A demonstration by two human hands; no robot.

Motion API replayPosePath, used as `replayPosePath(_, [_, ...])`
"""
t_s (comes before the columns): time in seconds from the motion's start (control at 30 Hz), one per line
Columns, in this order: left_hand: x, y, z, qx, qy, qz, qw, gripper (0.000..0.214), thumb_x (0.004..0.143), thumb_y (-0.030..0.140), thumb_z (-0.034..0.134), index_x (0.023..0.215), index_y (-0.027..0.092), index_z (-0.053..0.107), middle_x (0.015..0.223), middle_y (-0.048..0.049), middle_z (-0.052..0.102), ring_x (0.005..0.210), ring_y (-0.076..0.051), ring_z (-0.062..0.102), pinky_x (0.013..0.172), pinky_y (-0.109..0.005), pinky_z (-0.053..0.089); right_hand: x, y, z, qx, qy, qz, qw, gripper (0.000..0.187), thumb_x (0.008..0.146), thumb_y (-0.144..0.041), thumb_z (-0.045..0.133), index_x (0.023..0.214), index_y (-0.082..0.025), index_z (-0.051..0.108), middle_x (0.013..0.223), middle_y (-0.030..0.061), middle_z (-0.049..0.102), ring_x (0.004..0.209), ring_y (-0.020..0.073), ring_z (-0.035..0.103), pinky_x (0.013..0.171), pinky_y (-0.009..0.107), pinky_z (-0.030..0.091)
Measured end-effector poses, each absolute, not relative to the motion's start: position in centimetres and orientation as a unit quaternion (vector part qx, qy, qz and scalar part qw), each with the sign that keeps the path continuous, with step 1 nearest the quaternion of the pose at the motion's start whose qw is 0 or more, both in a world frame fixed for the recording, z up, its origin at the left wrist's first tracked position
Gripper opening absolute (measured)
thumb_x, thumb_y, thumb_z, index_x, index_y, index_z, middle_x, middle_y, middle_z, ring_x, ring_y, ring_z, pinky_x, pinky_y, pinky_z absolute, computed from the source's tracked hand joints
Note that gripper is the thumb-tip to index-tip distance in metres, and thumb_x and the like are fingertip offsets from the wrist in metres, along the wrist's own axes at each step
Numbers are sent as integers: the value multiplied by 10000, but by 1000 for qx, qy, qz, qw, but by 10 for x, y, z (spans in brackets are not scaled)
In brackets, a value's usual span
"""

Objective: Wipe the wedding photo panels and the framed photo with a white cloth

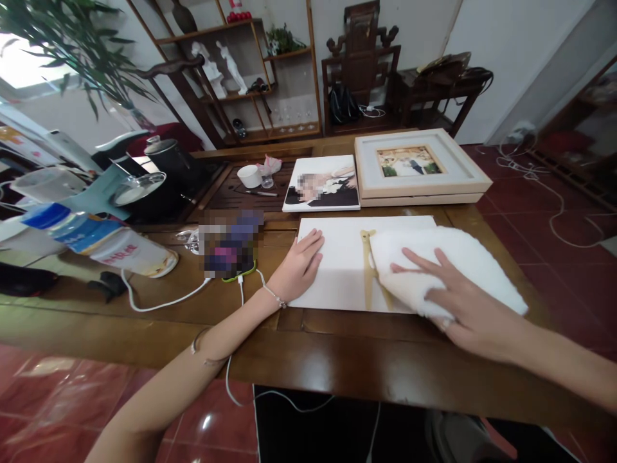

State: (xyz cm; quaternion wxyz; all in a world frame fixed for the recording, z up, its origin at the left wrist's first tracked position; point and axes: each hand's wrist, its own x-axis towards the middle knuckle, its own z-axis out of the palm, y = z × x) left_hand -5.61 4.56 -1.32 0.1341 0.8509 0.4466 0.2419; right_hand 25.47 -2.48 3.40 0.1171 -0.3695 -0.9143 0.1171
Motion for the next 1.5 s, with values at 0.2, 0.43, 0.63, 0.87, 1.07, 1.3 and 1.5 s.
replayPosePath(0.2, [-55,45,-12,848,450,246,134,392,936,196,357,1306,127,467,1410,-156,438,1361,-260,328,1102,-550,262,249,-62,40,-385,-909,115,111,159,625,-125,439,686,-218,553,1401,43,452,1383,305,197,1103,619,154])
replayPosePath(0.43, [-56,46,-12,848,448,247,138,385,938,206,359,1297,130,478,1407,-156,442,1362,-260,327,1103,-547,266,228,20,41,-470,-867,134,93,249,783,-170,365,896,-182,586,1300,136,538,1358,334,258,1050,646,209])
replayPosePath(0.63, [-56,45,-11,850,447,242,137,391,937,210,360,1302,125,470,1412,-157,434,1365,-261,320,1104,-548,263,194,72,41,-454,-876,128,102,333,804,-156,358,1051,-169,580,1328,132,511,1353,337,265,1013,680,188])
replayPosePath(0.87, [-56,46,-13,850,445,249,133,391,937,222,366,1305,146,473,1410,-153,439,1360,-264,331,1105,-544,262,174,27,38,-393,-907,120,91,406,667,-115,446,1039,-125,608,1341,196,481,1385,346,157,1040,678,112])
replayPosePath(1.07, [-55,45,-12,848,447,252,135,392,942,220,345,1302,143,479,1408,-151,443,1358,-259,336,1107,-531,269,168,-55,44,-303,-932,186,66,355,617,-142,489,927,-162,659,1437,122,392,1390,366,84,1056,678,0])
replayPosePath(1.3, [-56,45,-13,847,447,251,138,401,935,197,339,1308,132,473,1405,-157,444,1356,-263,338,1105,-537,270,169,-2,49,-352,-920,159,68,378,708,-150,461,1052,-120,615,1379,202,441,1369,311,235,1081,607,132])
replayPosePath(1.5, [-57,46,-14,846,446,254,143,404,931,190,351,1315,136,463,1418,-150,428,1365,-255,321,1110,-529,264,160,73,45,-402,-908,91,82,371,802,-161,392,1119,-109,577,1288,208,521,1337,337,295,1010,635,223])
